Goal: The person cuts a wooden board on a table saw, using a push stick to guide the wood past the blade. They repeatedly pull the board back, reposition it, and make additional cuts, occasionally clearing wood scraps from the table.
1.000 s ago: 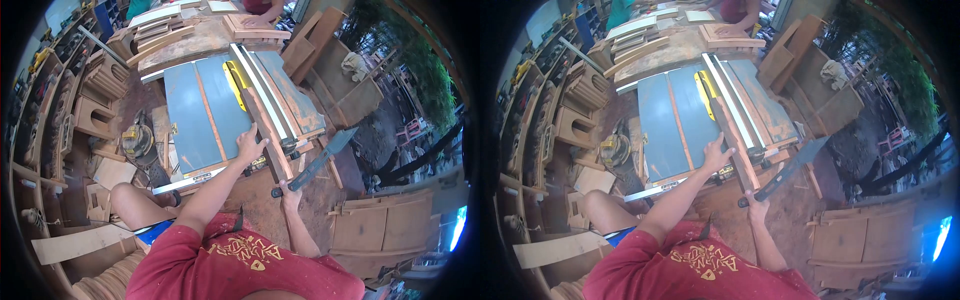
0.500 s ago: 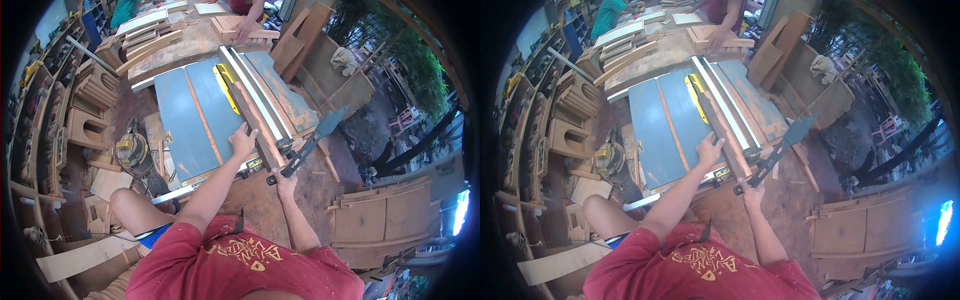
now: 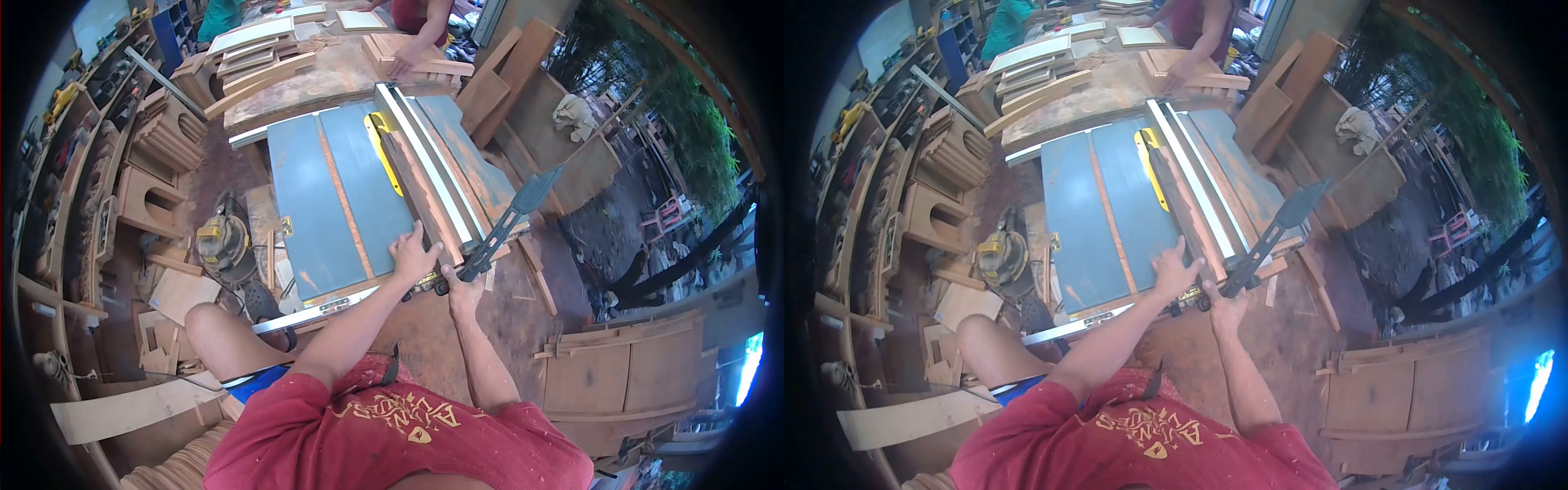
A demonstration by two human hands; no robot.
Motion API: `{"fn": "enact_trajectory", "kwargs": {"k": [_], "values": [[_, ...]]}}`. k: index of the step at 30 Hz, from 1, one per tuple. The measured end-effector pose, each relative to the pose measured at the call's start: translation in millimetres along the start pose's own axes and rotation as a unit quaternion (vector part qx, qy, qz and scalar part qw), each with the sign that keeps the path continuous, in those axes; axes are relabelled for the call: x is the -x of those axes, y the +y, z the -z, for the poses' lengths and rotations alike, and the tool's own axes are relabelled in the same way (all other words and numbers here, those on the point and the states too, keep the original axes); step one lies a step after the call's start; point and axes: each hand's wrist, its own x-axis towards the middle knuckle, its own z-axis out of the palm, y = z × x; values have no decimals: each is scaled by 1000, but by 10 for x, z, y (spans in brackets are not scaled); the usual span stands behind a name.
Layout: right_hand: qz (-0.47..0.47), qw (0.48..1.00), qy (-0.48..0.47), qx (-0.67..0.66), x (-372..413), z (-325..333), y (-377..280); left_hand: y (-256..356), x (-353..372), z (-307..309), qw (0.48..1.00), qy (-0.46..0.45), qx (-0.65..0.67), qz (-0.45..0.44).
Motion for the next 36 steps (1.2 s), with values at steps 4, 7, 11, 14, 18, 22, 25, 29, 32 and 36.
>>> {"fn": "enact_trajectory", "kwargs": {"k": [4,7,11,14,18,22,25,29,32,36], "values": [[14,999,1,35,-57,-151,-148,48,-42,80,997,-29,50,45],[37,995,-35,91,-72,-160,-193,38,-111,154,997,-25,51,47],[26,991,-94,91,406,444,-585,-33,-206,125,999,-15,41,26],[50,974,-79,204,1017,1169,-1127,20,-223,174,999,-13,36,34],[56,916,-157,364,1357,1815,-1690,-30,-294,143,999,-10,31,43],[42,877,-186,440,1386,1721,-1917,-7,-345,189,998,-26,29,47],[62,887,-175,424,1285,1588,-1851,-20,-404,232,998,-21,24,53],[61,879,-182,437,1129,1469,-1951,-58,-473,169,998,-20,16,58],[71,850,-189,486,1038,1364,-2055,-84,-508,196,998,-24,16,50],[118,829,-192,512,925,1220,-2149,-99,-575,206,998,-15,25,48]]}}
